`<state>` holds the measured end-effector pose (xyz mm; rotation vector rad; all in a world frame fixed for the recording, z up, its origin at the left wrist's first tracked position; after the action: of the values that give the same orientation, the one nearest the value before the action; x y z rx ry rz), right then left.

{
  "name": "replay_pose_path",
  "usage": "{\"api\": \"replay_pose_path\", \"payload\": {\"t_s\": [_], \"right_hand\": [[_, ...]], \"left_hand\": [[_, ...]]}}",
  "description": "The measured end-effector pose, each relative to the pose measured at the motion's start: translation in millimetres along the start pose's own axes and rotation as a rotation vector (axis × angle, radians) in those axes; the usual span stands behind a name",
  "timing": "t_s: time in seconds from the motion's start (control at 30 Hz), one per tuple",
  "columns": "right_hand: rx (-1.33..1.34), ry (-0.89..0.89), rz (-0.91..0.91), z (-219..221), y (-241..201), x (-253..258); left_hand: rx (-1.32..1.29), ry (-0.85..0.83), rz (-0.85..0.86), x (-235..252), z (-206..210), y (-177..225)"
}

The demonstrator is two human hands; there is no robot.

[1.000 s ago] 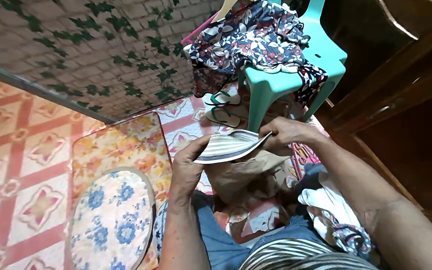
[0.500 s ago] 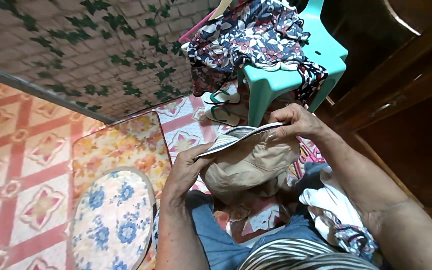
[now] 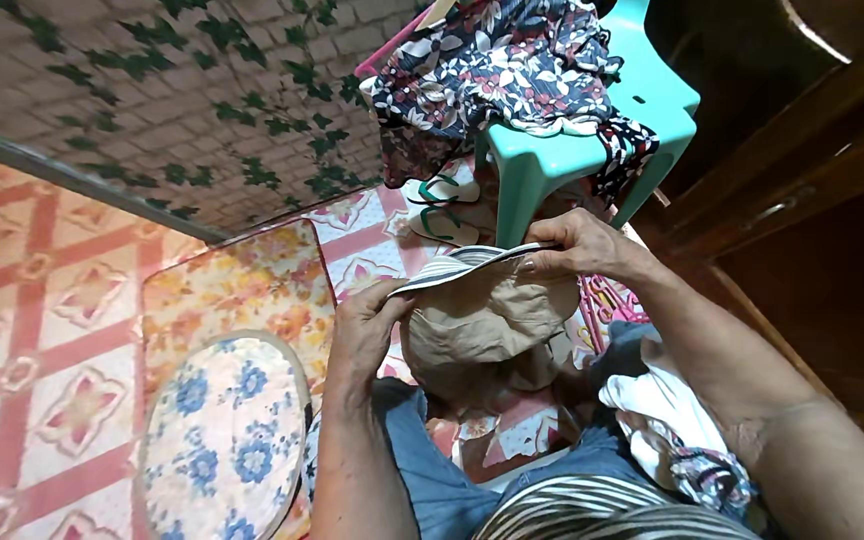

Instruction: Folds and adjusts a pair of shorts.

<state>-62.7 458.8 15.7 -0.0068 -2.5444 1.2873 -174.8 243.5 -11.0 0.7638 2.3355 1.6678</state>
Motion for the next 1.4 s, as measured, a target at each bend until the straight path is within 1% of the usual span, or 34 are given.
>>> {"api": "replay_pose_path", "payload": {"t_s": [0.17, 0.23, 0.3, 0.37, 0.4, 0.47, 0.57, 0.67, 0.87, 1.0, 1.13, 1.4], "right_hand": [[0.042, 0.050, -0.017, -2.1, -1.1, -1.8], [0.084, 0.103, -0.057, -6.3, -8.8, -3.4], [0.128, 0.156, -0.152, -12.7, -24.7, -5.5], [0.146, 0.187, -0.239, -17.0, -37.6, -8.0], [0.156, 0.195, -0.258, -18.0, -40.3, -8.8], [0.187, 0.204, -0.256, -18.4, -38.8, -9.5], [0.249, 0.204, -0.219, -17.5, -34.2, -9.1], [0.298, 0.192, -0.197, -16.6, -38.0, -9.2], [0.402, 0.123, -0.231, -7.7, -42.3, -10.9], [0.397, 0.095, -0.265, -2.5, -48.2, -12.4], [0.399, 0.072, -0.279, 0.0, -52.3, -11.3], [0.379, 0.113, -0.237, -4.6, -43.7, -10.3]], "left_hand": [[-0.066, 0.088, 0.070, -1.1, -4.5, 8.3], [-0.118, 0.153, 0.165, -2.6, -10.3, 16.0], [-0.149, 0.209, 0.309, -5.6, -16.8, 27.1], [-0.135, 0.208, 0.405, -7.7, -18.7, 33.8], [-0.112, 0.194, 0.410, -7.4, -17.1, 33.9], [-0.030, 0.133, 0.356, -5.5, -8.5, 28.3], [0.120, -0.021, 0.232, -4.9, 13.3, 14.5], [0.204, -0.166, 0.155, -8.4, 33.1, 10.1], [0.227, -0.365, 0.072, -15.8, 55.1, 7.6], [0.212, -0.465, 0.015, -21.3, 76.1, 2.4], [0.223, -0.479, 0.007, -23.6, 87.8, 3.0], [0.164, -0.314, -0.039, -17.5, 75.0, -3.4]]}}
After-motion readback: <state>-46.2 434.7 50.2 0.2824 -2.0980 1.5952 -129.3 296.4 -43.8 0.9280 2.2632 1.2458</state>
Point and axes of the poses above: each hand's wrist, its own x-axis towards the middle knuckle, its own z-axis out of the palm, y = z × x, the point moved 10 cm from there along x, towards the middle knuckle, and after that the axes turned 9 degrees about y, right-handed, at the moved point
